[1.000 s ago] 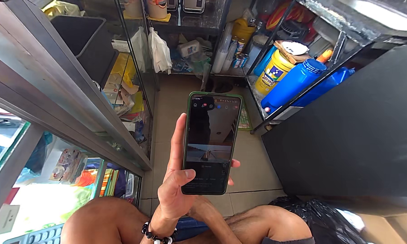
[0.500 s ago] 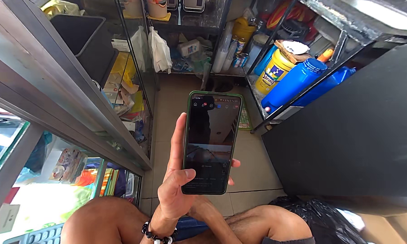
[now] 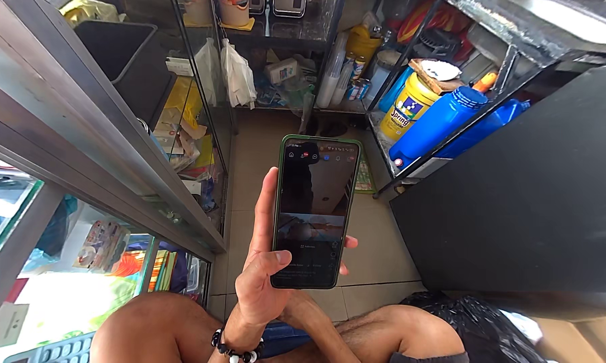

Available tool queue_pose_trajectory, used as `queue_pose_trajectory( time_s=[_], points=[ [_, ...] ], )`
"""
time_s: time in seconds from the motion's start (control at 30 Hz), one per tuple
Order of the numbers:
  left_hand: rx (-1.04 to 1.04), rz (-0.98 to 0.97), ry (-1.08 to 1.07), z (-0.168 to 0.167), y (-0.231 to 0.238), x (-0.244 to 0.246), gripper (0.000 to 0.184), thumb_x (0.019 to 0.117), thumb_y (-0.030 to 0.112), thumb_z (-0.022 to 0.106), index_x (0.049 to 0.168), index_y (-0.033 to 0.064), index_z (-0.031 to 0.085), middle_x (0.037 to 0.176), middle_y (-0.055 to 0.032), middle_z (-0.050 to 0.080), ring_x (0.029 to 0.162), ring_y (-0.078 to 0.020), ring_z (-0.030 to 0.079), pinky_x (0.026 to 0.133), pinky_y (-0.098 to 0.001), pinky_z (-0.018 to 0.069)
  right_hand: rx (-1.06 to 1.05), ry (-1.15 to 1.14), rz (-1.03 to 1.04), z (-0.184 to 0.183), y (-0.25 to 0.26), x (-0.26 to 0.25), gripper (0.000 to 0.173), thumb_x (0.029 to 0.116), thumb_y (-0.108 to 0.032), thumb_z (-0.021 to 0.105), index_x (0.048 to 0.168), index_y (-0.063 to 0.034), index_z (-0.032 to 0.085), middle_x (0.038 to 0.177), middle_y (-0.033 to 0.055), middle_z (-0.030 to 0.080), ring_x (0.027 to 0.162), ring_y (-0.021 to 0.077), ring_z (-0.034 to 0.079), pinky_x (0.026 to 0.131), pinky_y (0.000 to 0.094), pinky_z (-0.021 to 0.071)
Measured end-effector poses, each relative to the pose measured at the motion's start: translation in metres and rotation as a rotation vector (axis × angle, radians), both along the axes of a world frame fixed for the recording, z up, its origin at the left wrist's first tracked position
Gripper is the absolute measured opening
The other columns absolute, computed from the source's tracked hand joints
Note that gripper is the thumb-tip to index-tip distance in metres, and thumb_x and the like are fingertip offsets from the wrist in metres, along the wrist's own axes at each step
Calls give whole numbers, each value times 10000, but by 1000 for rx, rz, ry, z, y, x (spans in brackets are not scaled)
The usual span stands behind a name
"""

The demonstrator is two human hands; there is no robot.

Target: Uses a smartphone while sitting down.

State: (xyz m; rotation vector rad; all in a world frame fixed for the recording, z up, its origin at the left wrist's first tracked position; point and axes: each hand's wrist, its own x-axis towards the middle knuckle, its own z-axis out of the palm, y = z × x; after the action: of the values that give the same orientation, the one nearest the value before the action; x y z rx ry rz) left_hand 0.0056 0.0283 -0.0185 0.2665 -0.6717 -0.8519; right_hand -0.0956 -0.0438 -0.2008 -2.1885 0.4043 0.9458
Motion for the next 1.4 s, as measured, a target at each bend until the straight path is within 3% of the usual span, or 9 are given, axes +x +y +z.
queue_pose_trajectory(
  time_s=[1.4],
  points=[
    [4, -2, 3, 1, 1, -1, 812, 924, 145, 474, 1601, 424, 121, 1413, -273, 481, 1131, -485, 601, 835, -605, 565, -20, 15, 60, 11, -1, 3, 433, 1025, -277, 558, 1399, -62, 579, 1317, 222, 637, 1219, 406, 607, 1019, 604, 444]
  ],
)
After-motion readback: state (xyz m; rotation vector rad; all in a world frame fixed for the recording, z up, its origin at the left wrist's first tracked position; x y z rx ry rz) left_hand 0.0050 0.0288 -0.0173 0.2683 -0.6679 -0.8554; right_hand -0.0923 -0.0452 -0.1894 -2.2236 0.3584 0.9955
